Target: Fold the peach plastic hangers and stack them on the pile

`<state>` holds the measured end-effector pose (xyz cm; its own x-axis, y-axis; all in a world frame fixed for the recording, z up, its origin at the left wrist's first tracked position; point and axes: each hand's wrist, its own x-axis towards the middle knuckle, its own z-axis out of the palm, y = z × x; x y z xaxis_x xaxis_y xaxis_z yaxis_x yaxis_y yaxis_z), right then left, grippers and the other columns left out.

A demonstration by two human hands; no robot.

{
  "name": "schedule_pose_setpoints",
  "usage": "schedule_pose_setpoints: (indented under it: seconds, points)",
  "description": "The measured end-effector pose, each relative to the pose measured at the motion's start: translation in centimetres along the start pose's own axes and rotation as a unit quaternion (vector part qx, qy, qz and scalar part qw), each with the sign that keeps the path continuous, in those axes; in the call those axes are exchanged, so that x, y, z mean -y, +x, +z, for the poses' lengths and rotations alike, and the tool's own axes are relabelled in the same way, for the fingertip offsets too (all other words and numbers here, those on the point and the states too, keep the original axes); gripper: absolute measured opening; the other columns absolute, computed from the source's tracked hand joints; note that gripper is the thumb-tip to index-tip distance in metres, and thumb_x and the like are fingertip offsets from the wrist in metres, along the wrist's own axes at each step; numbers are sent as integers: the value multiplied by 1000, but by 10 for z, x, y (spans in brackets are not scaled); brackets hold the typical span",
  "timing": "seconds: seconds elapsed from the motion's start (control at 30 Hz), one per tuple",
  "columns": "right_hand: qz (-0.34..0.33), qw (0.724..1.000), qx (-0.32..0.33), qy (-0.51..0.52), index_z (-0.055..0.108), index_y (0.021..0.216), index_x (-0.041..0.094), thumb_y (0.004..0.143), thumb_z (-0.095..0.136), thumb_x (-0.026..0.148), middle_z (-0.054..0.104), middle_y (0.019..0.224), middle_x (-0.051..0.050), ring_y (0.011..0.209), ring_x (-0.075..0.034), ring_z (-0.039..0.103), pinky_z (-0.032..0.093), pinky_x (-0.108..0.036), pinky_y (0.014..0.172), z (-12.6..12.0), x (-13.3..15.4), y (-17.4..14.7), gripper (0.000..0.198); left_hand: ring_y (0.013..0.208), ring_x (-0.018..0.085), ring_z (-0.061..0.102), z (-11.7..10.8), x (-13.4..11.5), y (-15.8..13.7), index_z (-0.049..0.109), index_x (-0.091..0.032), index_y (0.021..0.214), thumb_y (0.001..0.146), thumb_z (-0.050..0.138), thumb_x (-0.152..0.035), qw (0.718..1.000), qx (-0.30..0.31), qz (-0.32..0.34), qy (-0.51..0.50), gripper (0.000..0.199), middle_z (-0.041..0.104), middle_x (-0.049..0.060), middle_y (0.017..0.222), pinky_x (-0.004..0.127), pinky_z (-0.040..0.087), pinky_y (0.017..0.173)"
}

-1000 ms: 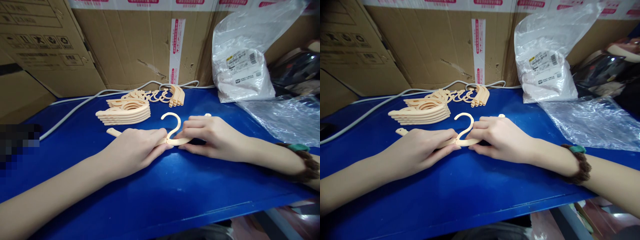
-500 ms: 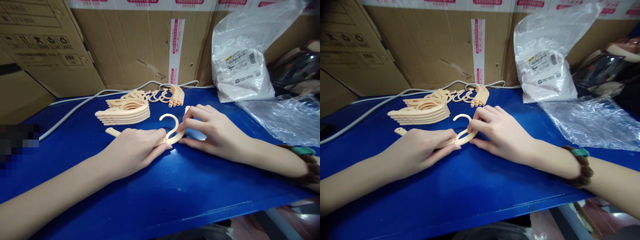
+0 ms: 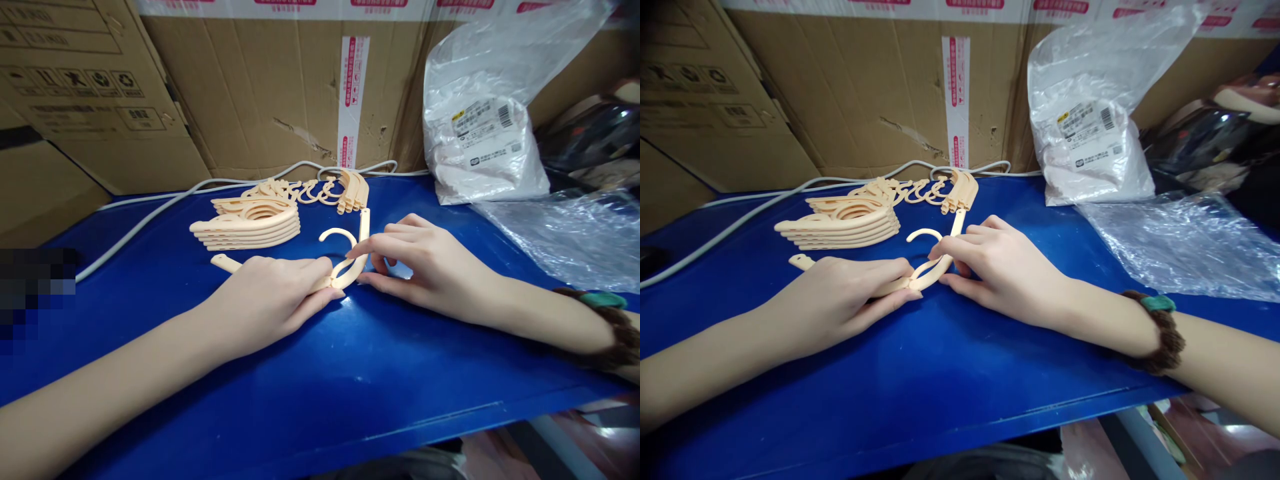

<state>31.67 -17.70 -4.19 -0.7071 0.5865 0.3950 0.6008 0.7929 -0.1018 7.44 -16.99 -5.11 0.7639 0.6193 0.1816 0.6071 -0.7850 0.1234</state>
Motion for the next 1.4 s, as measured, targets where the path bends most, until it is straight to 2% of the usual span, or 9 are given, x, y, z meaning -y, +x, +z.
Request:
schedule_pose_setpoints:
  seconds: [0.4, 0.57, 0.73, 0.9, 1.07, 1.17, 1.4]
  points:
    - [-3, 1000, -7, 10, 64, 108, 16, 91, 61, 20, 63, 75, 2, 69, -14, 56, 34, -29, 75, 3, -2, 1, 18, 56, 13, 56, 0, -1, -1, 50, -19, 81, 100, 42, -37, 1000, -17, 12, -2, 27, 59, -3, 69, 26, 22, 51]
    - [4, 1000, 4, 30, 62, 112, 16, 92, 60, 22, 68, 85, 1, 76, -13, 60, 35, -29, 79, 4, -2, 0, 21, 55, 13, 55, -4, -2, 1, 49, -19, 80, 99, 45, -34, 1000, -8, 19, -2, 25, 57, -3, 67, 25, 23, 51]
    - [7, 999, 13, 44, 61, 114, 15, 94, 58, 25, 71, 96, -1, 86, -14, 64, 36, -30, 82, 5, -2, -1, 23, 51, 11, 51, -2, 0, 1, 48, -19, 77, 98, 45, -34, 999, -31, 41, 0, 25, 55, -4, 64, 25, 23, 50]
    - [-1, 999, 25, 45, 60, 119, 16, 95, 57, 24, 70, 105, -4, 93, -16, 64, 35, -32, 83, 7, -3, -1, 26, 51, 11, 52, -2, -1, 1, 48, -19, 77, 98, 47, -33, 998, -28, 49, 8, 25, 54, -4, 63, 24, 24, 50]
    - [-18, 999, 36, 35, 59, 123, 16, 95, 56, 37, 69, 103, -6, 91, -19, 61, 35, -33, 81, 5, -2, -1, 34, 49, 11, 51, -2, 0, 0, 46, -19, 77, 98, 48, -32, 997, -38, 66, 14, 24, 52, -5, 61, 24, 24, 49]
    - [-10, 998, 41, 41, 61, 119, 16, 97, 50, 44, 67, 104, -7, 92, -20, 60, 35, -34, 80, 4, 0, 0, 37, 50, 11, 53, -2, -1, 0, 45, -19, 77, 98, 47, -31, 996, -42, 75, 18, 24, 53, -5, 62, 24, 25, 48]
    - [41, 997, 33, 54, 63, 101, 18, 101, 41, 44, 63, 95, -4, 85, -18, 56, 35, -32, 78, 2, 2, 2, 33, 56, 12, 60, 0, -7, -1, 47, -19, 80, 101, 43, -30, 984, -62, 147, 74, 24, 57, -5, 66, 27, 28, 48]
